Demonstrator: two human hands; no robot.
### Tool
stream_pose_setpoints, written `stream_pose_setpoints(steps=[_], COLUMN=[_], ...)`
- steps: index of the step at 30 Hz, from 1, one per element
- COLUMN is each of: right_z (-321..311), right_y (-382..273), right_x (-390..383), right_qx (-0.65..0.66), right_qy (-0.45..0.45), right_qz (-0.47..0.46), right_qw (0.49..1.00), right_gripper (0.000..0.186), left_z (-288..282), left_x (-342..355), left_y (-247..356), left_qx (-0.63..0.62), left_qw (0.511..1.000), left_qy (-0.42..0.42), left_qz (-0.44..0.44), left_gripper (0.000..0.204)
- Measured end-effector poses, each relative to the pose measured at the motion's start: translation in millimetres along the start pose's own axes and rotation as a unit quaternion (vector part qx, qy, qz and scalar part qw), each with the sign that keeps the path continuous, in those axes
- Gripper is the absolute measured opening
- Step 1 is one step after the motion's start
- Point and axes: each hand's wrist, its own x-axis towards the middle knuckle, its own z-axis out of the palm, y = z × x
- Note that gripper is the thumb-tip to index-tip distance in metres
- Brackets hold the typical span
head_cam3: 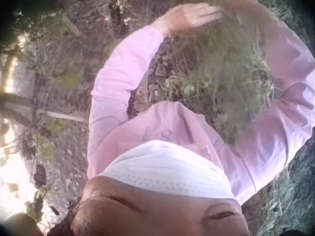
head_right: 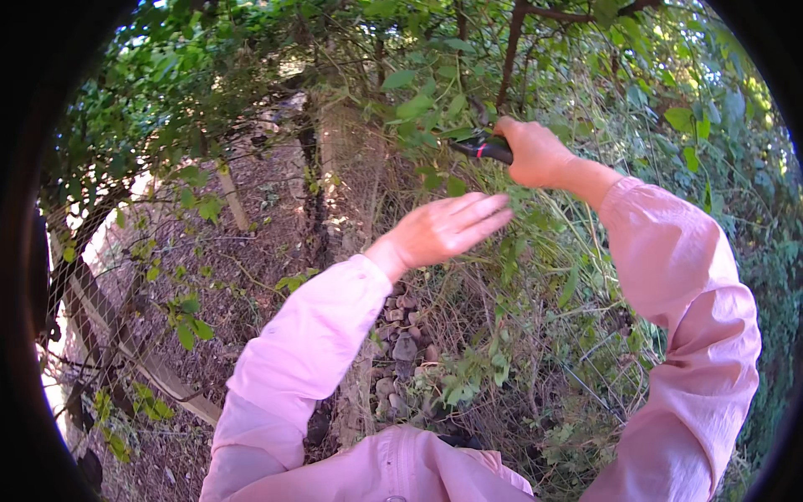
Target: The person uses pruning shears to cut small branches and leaves from a vine growing on a wire fence. They repeatedly reach into the foliage, grasp stems, and snip them, then drop the cuttings to the ground.
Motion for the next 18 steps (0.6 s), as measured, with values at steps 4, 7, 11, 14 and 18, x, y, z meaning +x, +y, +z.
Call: stream_pose_setpoints(steps=[4,7,11,14,18], right_z=[-28,-47,-55,-49,-40], right_y=[37,73,132,178,234], right_x=[-24,-54,-103,-156,-260], right_qx=[-0.056,-0.137,-0.198,-0.243,-0.318], right_qy=[-0.021,-0.044,-0.001,0.001,-0.094], right_qz=[0.041,0.067,0.116,0.106,0.170], right_qw=[0.997,0.987,0.973,0.964,0.928], right_gripper=[0.043,0.047,0.050,0.046,0.046], left_z=[-18,-27,-37,-41,-43], left_x=[-11,-11,-12,-12,-8], left_y=[-3,-2,-3,-5,-5], left_qx=[0.001,-0.016,-0.034,-0.047,-0.064], left_qw=[1.000,0.999,0.994,0.989,0.980], left_qy=[-0.007,0.008,0.038,0.057,0.081], left_qz=[0.016,-0.033,-0.098,-0.129,-0.168], left_gripper=[0.042,0.041,0.038,0.038,0.040])
